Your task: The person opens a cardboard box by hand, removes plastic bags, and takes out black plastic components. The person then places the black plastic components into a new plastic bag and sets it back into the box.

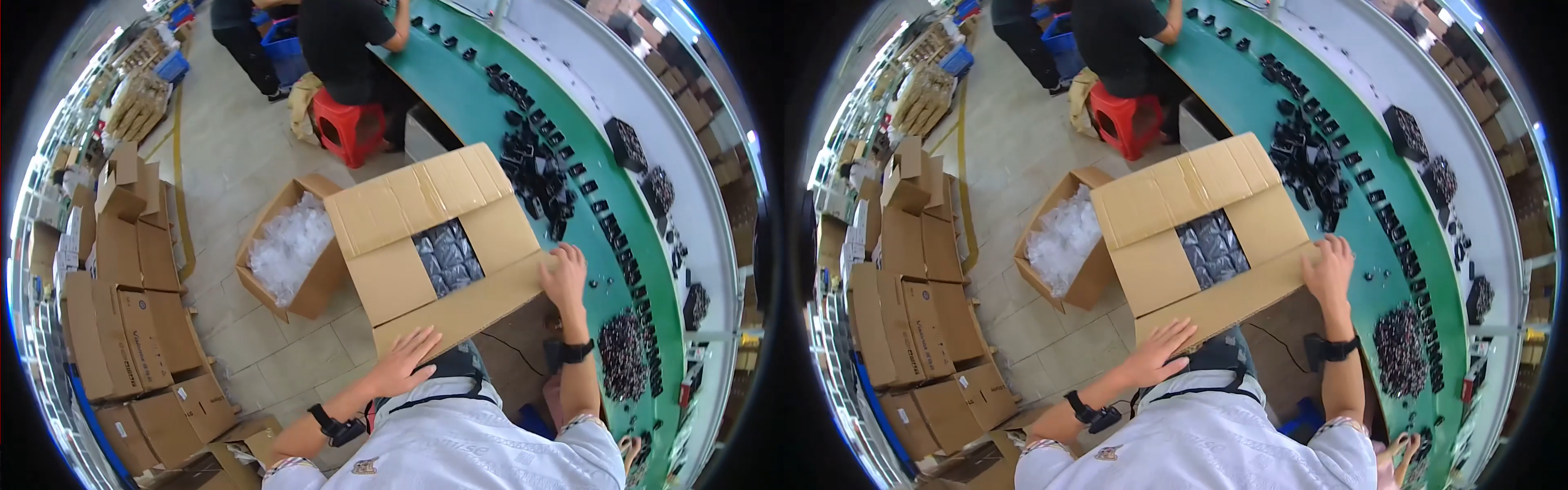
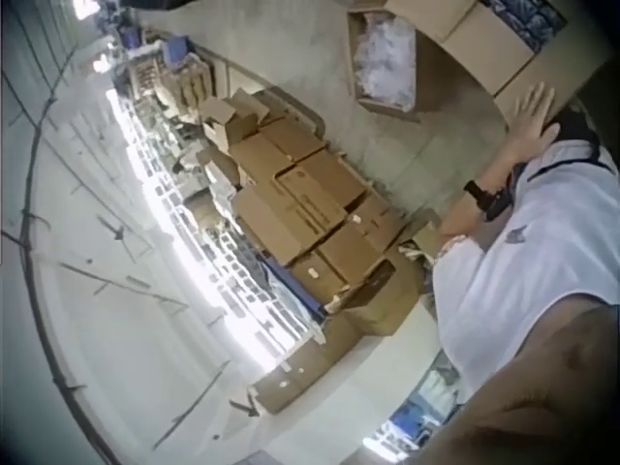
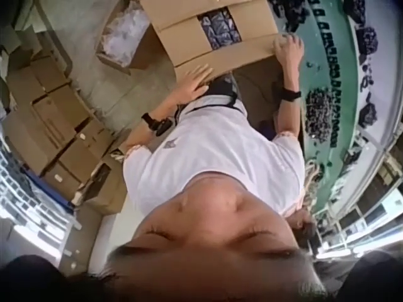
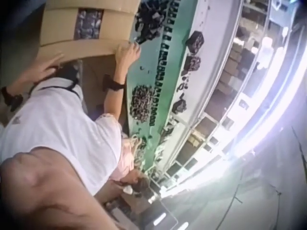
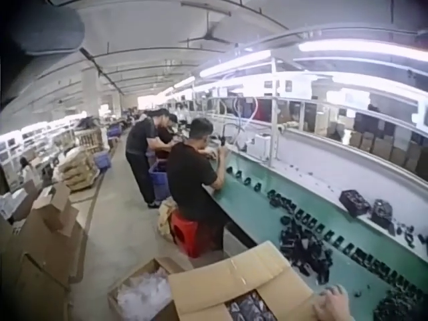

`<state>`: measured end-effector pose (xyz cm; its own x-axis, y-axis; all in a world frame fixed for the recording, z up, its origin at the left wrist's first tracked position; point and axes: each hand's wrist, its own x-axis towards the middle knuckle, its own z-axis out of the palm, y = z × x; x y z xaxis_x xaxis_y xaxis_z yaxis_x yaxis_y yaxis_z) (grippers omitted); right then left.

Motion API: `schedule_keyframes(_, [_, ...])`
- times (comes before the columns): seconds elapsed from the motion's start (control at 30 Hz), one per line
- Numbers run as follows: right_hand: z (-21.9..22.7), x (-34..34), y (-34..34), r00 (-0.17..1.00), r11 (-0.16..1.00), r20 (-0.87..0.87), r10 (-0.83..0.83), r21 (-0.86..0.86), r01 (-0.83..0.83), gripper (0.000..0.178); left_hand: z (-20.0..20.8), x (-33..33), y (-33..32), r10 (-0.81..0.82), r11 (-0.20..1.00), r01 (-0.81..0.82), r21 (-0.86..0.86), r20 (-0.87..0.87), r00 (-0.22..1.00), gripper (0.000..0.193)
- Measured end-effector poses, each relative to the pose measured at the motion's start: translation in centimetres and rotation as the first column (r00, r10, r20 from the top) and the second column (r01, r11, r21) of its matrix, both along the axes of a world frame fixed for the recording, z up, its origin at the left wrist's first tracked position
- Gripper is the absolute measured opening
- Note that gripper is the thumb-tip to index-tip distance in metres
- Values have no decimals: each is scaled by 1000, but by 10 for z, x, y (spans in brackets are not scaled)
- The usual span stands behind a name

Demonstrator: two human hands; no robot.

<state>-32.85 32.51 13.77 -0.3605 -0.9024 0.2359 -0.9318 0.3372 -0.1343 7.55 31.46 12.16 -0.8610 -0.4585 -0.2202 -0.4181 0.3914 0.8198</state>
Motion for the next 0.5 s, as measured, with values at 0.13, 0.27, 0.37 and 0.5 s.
schedule_keyframes(0.13, [-41,23,27,955,930,-73,-286,218,295,65,-29,-3,49,42,978,-39,-207,14,999,59])
schedule_keyframes(0.27, [-180,22,87,966,972,166,-200,158,174,87,-115,2,92,7,899,45,-435,119,993,55])
schedule_keyframes(0.37, [-206,56,69,763,914,524,-379,84,397,93,-148,2,88,69,832,13,-555,126,990,57])
schedule_keyframes(0.5, [-241,63,11,-51,669,970,-237,201,715,100,-161,-12,58,20,728,137,-671,221,975,54])
